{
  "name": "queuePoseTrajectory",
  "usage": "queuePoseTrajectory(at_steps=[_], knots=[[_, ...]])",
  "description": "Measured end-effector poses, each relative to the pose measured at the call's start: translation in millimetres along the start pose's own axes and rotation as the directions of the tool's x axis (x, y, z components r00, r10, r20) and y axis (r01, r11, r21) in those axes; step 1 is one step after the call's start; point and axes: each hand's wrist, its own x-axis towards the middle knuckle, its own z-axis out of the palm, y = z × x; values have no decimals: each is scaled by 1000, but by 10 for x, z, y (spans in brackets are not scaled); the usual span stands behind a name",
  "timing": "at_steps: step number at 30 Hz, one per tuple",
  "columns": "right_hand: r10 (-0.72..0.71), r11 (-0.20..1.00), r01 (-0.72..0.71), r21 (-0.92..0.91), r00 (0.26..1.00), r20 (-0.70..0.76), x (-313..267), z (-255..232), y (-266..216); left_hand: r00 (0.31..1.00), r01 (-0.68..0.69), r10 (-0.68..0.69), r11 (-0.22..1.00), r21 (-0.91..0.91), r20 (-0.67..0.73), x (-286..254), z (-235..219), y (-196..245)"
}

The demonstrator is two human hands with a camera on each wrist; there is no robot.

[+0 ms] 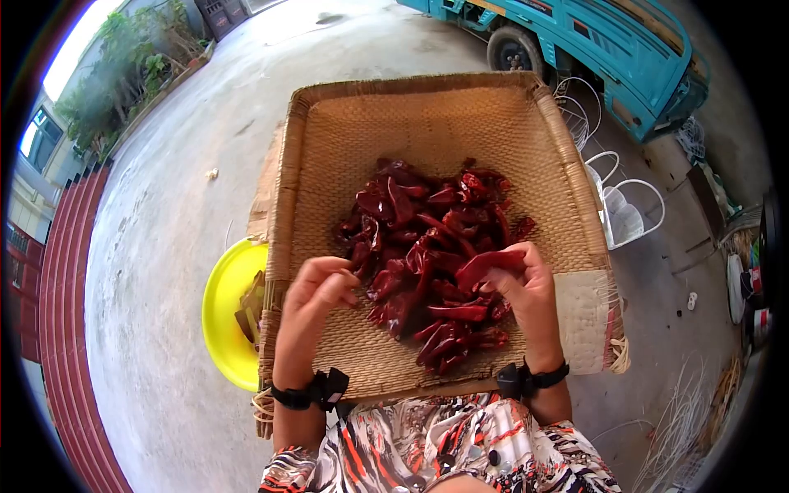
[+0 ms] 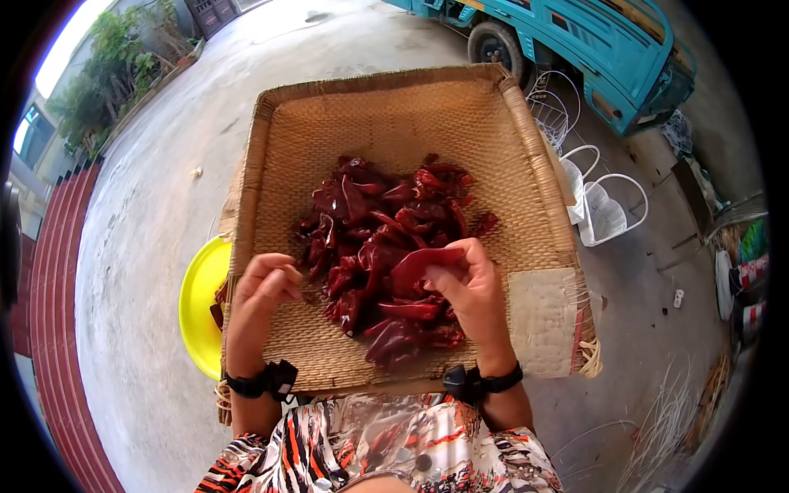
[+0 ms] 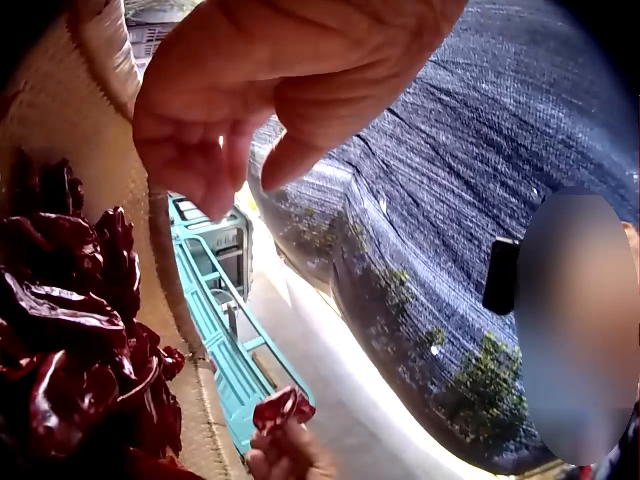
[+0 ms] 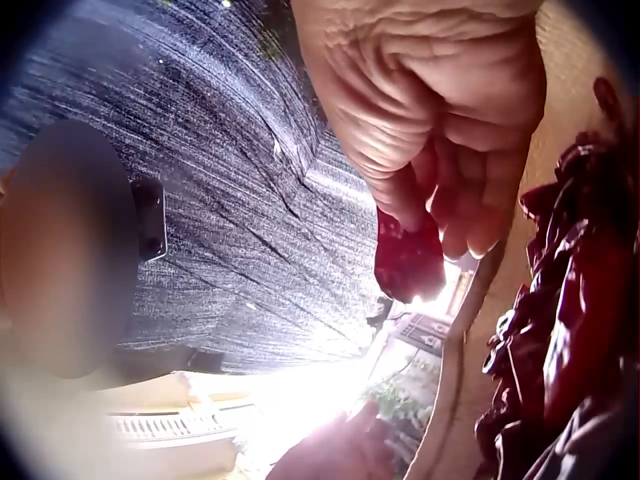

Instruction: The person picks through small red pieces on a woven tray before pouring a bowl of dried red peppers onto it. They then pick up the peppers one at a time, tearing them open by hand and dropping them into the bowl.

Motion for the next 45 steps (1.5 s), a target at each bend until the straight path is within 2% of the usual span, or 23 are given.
queuePoseTrajectory(at_steps=[2,4,6,7,9,12,15,17,19,21,22,24,26,27,30,31,34,35,38,41,42,43,45], knots=[[43,999,-44,10,995,90,-15,70,61,979,44,-47,999,18,198,-18,109,-12],[75,994,-87,71,985,157,-39,194,117,925,60,-52,998,-9,377,-11,177,-96],[106,984,-135,118,969,222,-58,300,163,904,27,-61,996,87,423,-11,214,-155],[103,991,-124,59,953,284,-50,292,222,898,21,-93,985,170,430,-10,235,-134],[117,982,-157,101,938,326,-56,361,249,887,6,-157,945,327,435,0,283,-46],[125,974,-183,134,926,357,-45,436,279,911,-38,-144,903,428,387,1,255,-39],[198,959,-263,109,890,411,-42,416,290,908,59,-145,973,224,393,-29,193,-121],[262,929,-353,113,841,474,-61,453,254,877,79,-134,987,137,462,-45,170,-108],[247,952,-304,42,843,478,-66,457,150,856,154,-139,988,10,497,-66,126,-123],[247,962,-272,-9,860,447,-75,406,157,910,112,-62,989,-98,410,-58,122,-146],[204,979,-195,-63,906,371,-69,355,143,934,84,-26,985,-149,357,-57,112,-156],[96,981,-53,-187,969,228,-25,218,69,985,-17,46,985,-171,166,-11,92,-189],[-25,918,68,-391,993,114,17,-5,38,994,-108,103,962,-250,-33,20,89,-171],[-21,845,63,-531,996,85,17,-140,-4,986,-138,98,939,-317,-138,49,35,-225],[-8,585,1,-811,1000,-5,-35,-451,-107,889,-264,87,900,-348,-449,95,-93,-249],[55,549,-45,-835,998,-17,-62,-518,-145,842,-318,80,872,-371,-533,125,-170,-286],[107,454,-87,-887,993,-43,-153,-650,-87,699,-436,25,807,-398,-715,124,-344,-301],[138,417,-107,-902,989,-53,-178,-664,-78,719,-442,20,785,-434,-695,123,-518,-393],[176,368,-55,-928,984,11,-237,-816,60,629,-543,41,738,-401,-776,138,-622,-359],[185,430,-69,-900,983,13,-241,-829,92,601,-608,-5,647,-461,-799,138,-711,-314],[193,416,-80,-906,981,2,-235,-841,98,596,-631,-19,607,-483,-803,140,-736,-302],[201,402,-90,-911,980,-9,-228,-856,106,640,-615,-40,572,-542,-768,135,-785,-336],[198,384,-105,-918,980,-29,-220,-870,85,708,-534,-6,651,-541,-706,122,-777,-408]])
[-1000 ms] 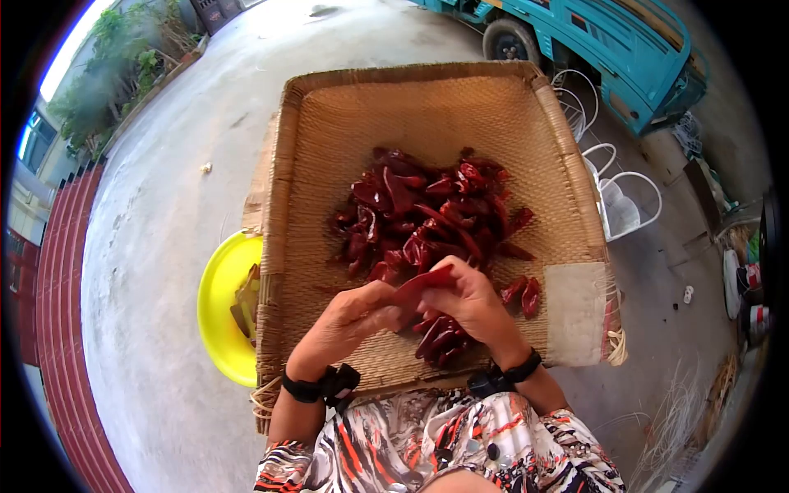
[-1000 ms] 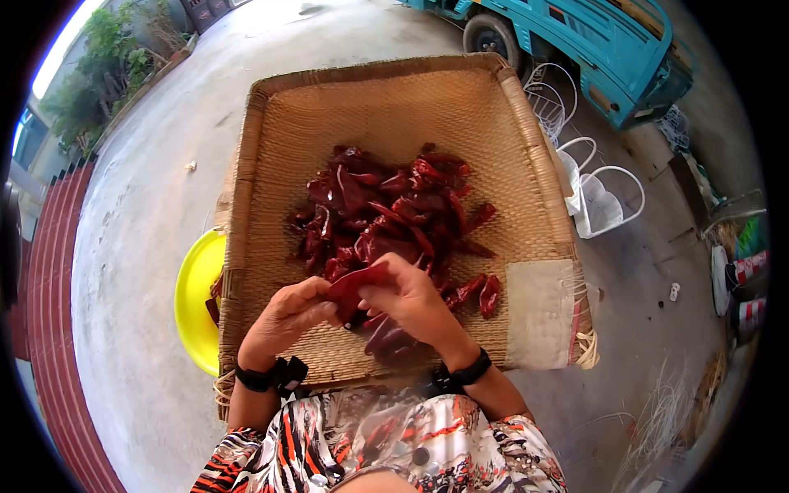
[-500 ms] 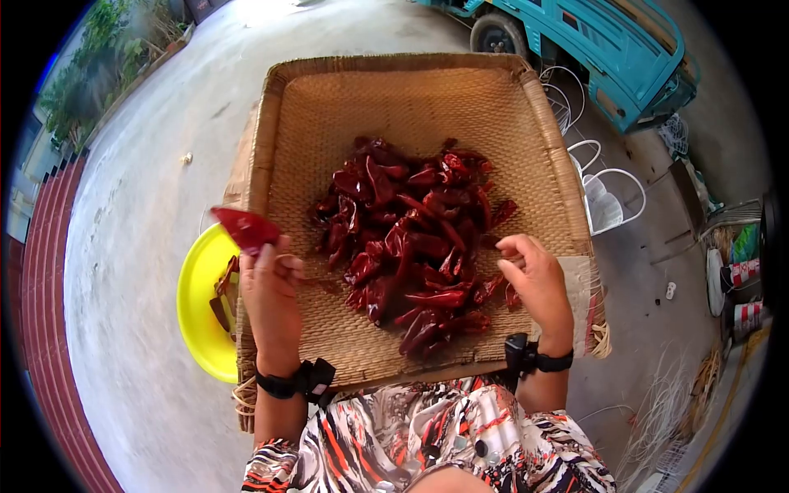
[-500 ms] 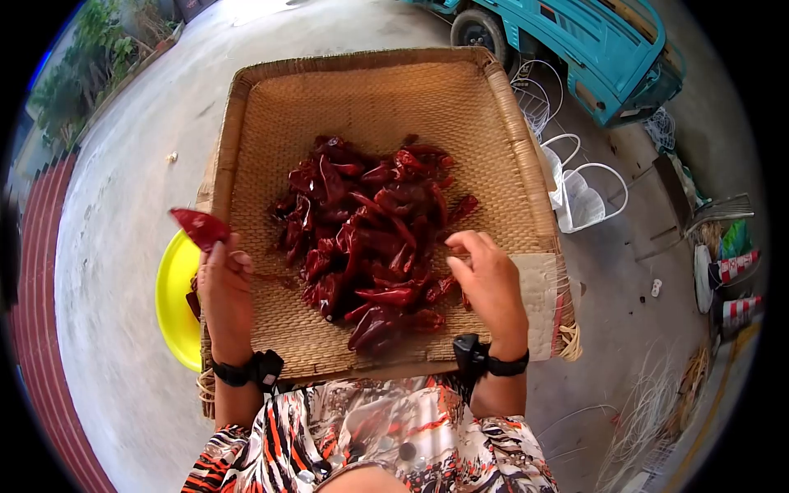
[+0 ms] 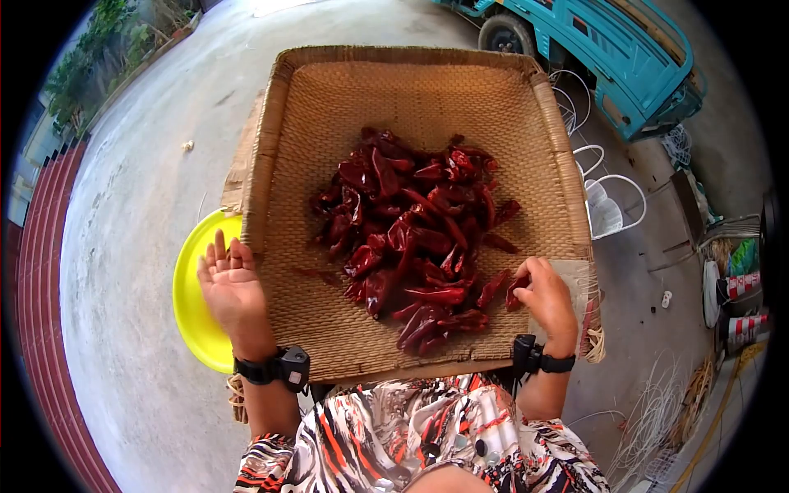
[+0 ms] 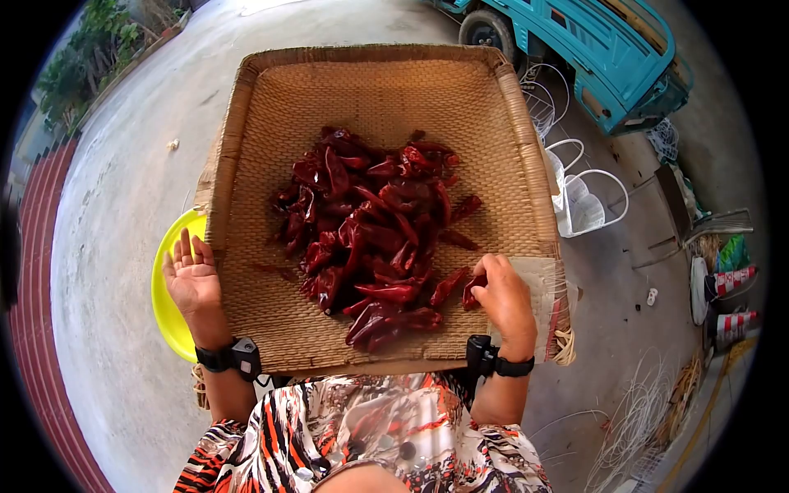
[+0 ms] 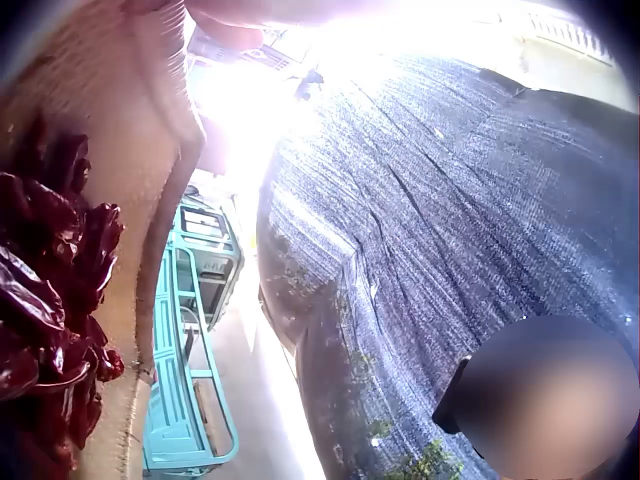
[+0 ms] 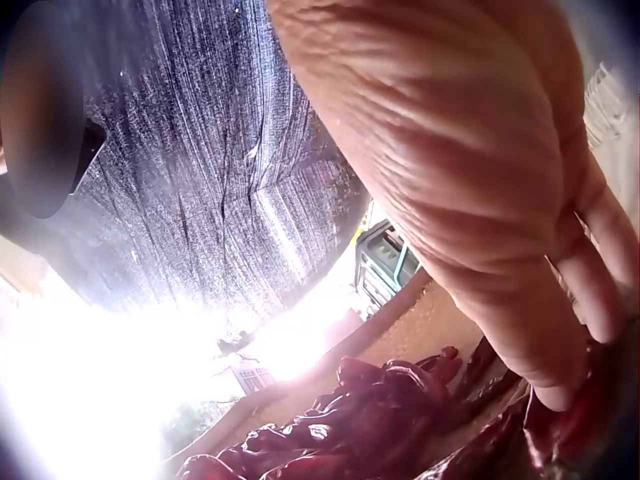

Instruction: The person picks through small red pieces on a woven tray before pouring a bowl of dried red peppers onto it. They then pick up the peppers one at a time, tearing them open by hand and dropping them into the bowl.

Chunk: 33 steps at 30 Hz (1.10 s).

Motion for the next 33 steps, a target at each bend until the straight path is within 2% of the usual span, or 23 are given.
queuePoseTrajectory(at_steps=[2,3,5,7,9,10,11,13,15,17,19,20,21,23,26,29,32,33], knots=[[13,1000,-13,-7,1000,-24,-17,-64,-32,996,31,-42,990,136,81,-53,5,-35],[-3,1000,5,27,999,-44,-21,-78,-17,982,60,-91,981,186,165,-101,50,-62],[-33,995,41,93,996,-86,-40,-105,14,926,106,-200,951,290,319,-200,141,-125],[-10,960,49,277,990,-141,-15,-106,-47,912,48,-251,851,523,323,-422,394,-156],[37,862,70,503,979,-201,43,-51,-105,845,22,-374,739,674,383,-576,520,-168],[56,706,50,707,990,-126,31,-50,-236,797,37,-437,724,689,417,-608,523,-189],[20,612,91,786,991,-130,61,31,-307,744,47,-496,708,705,448,-632,521,-206],[-23,476,56,878,998,-51,60,167,-581,625,63,-619,648,759,476,-659,530,-212],[-155,378,27,926,987,35,101,354,-778,534,82,-681,631,771,501,-675,495,-262],[-244,387,-15,922,963,118,122,476,-1002,437,142,-739,619,772,512,-685,483,-276],[-288,379,-74,923,938,194,184,596,-1172,412,95,-737,620,779,536,-724,503,-268],[-304,391,-92,916,926,223,206,630,-1263,376,83,-741,624,777,556,-713,477,-273],[-341,439,-59,897,912,227,232,677,-1328,377,32,-732,622,782,567,-738,481,-283],[-386,375,-102,922,886,255,220,733,-1452,473,31,-701,618,786,533,-765,454,-323],[-437,405,-26,914,873,218,262,797,-1450,527,-15,-651,636,772,546,-695,408,-345],[-384,444,98,891,919,90,226,720,-1474,508,-2,-694,591,807,510,-683,380,-339],[-372,562,190,805,927,41,235,708,-1441,444,-202,-727,488,849,523,-721,446,-308],[-361,562,165,810,930,61,227,713,-1428,439,-217,-718,498,839,540,-736,461,-297]])
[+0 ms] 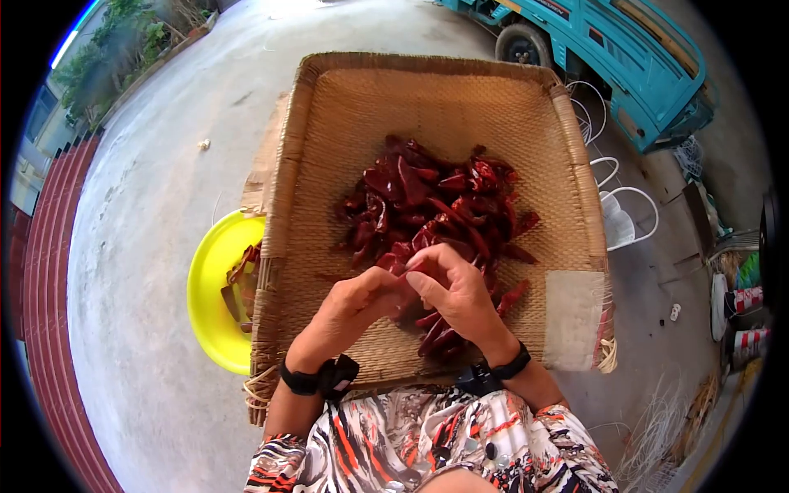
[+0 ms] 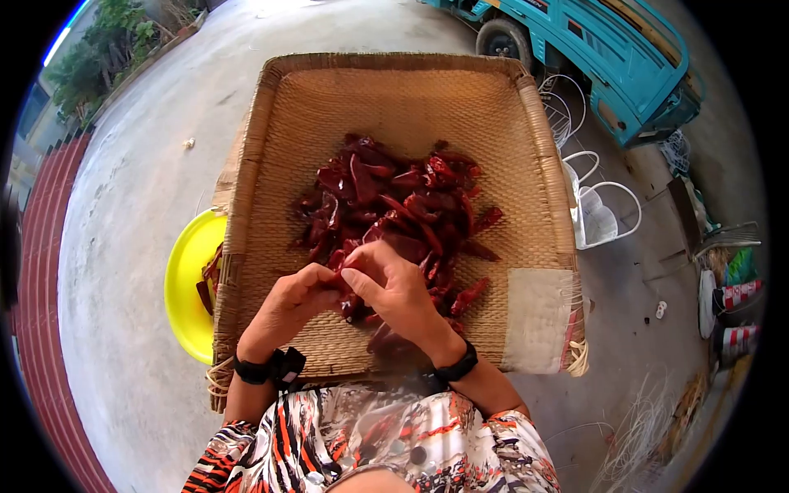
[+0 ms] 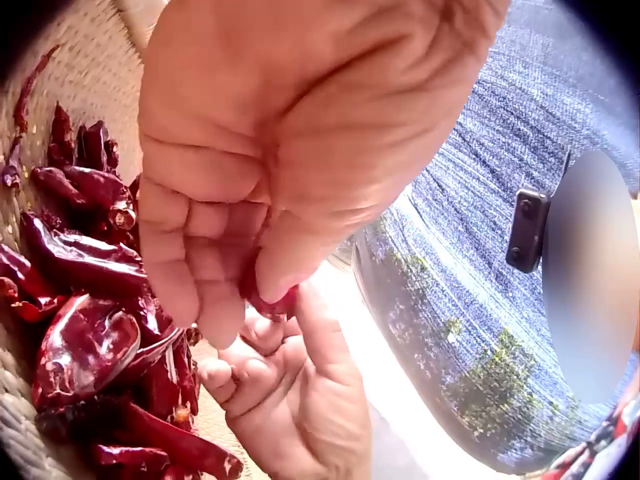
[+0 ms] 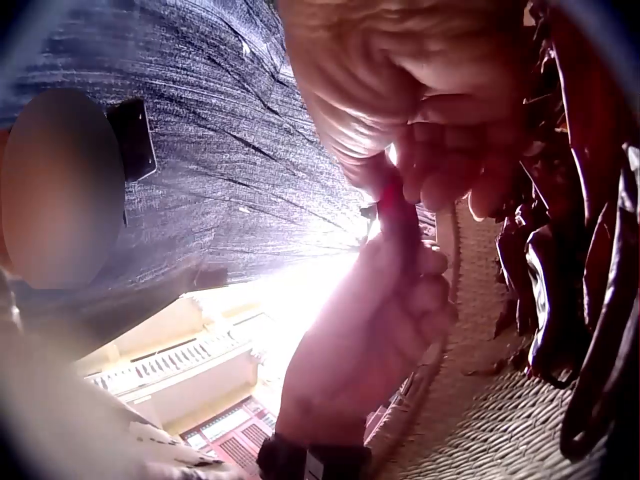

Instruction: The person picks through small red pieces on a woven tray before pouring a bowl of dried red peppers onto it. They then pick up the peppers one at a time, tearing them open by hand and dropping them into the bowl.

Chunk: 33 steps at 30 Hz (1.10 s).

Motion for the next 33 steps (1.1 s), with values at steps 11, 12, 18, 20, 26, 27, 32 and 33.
queuePoseTrajectory(at_steps=[11,12,18,20,26,27,32,33], knots=[[22,963,-72,-258,981,-190,-147,-471,-84,914,-274,135,902,-335,-384,-30,-93,24],[24,927,-102,-360,977,-213,-191,-607,-100,863,-343,120,852,-396,-490,-18,-128,19],[113,603,-214,-769,977,-183,-534,-1075,12,417,-638,-105,674,-373,-903,-64,-464,-98],[46,611,-140,-779,989,-142,-624,-1119,165,314,-700,-117,642,-313,-942,-120,-641,-162],[118,615,-198,-763,980,-159,-677,-1165,254,513,-641,-174,574,-510,-840,-196,-707,-215],[158,606,-232,-761,973,-170,-675,-1168,230,582,-562,-135,646,-517,-802,-170,-684,-292],[79,663,-244,-707,963,-258,-635,-1086,75,850,-191,-41,905,-380,-525,-50,-263,51],[52,701,-239,-672,957,-285,-610,-1052,48,895,-151,-31,918,-367,-446,-48,-235,46]])
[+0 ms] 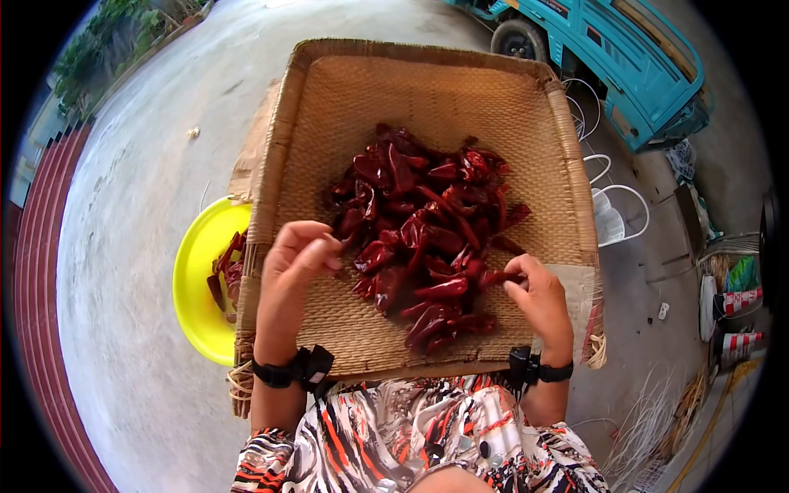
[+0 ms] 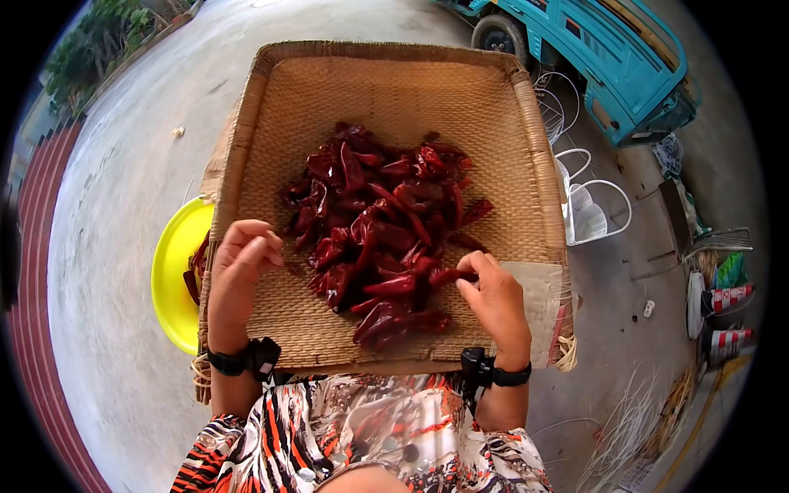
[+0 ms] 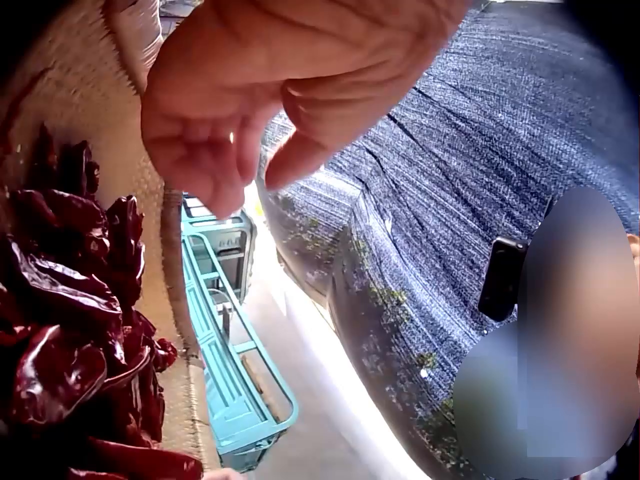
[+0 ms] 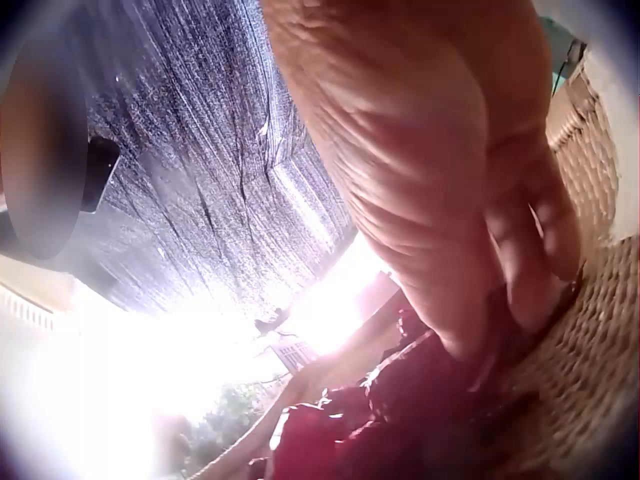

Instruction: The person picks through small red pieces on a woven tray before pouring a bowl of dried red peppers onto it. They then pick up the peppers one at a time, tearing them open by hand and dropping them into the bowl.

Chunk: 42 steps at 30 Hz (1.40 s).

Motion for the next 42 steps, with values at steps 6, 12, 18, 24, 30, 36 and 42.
queuePoseTrajectory(at_steps=[6,12,18,24,30,36,42], knots=[[-144,955,142,260,989,-13,78,146,-411,939,125,-141,990,73,312,-34,89,-62],[-319,898,276,343,945,75,108,420,-790,878,149,-176,984,97,444,-51,97,-63],[-463,830,406,381,884,66,143,503,-873,890,168,-232,967,192,393,-75,114,-35],[-465,693,226,685,865,186,176,637,-762,840,211,-182,977,1,511,-78,69,-74],[-259,846,325,423,944,-207,255,463,-540,993,-10,33,979,-205,110,-26,112,-140],[23,947,33,319,985,-169,280,171,-131,880,-404,244,835,-373,-407,84,-248,-137],[-160,957,131,259,983,91,87,184,-230,820,-476,140,704,-527,-554,92,-541,-18]])
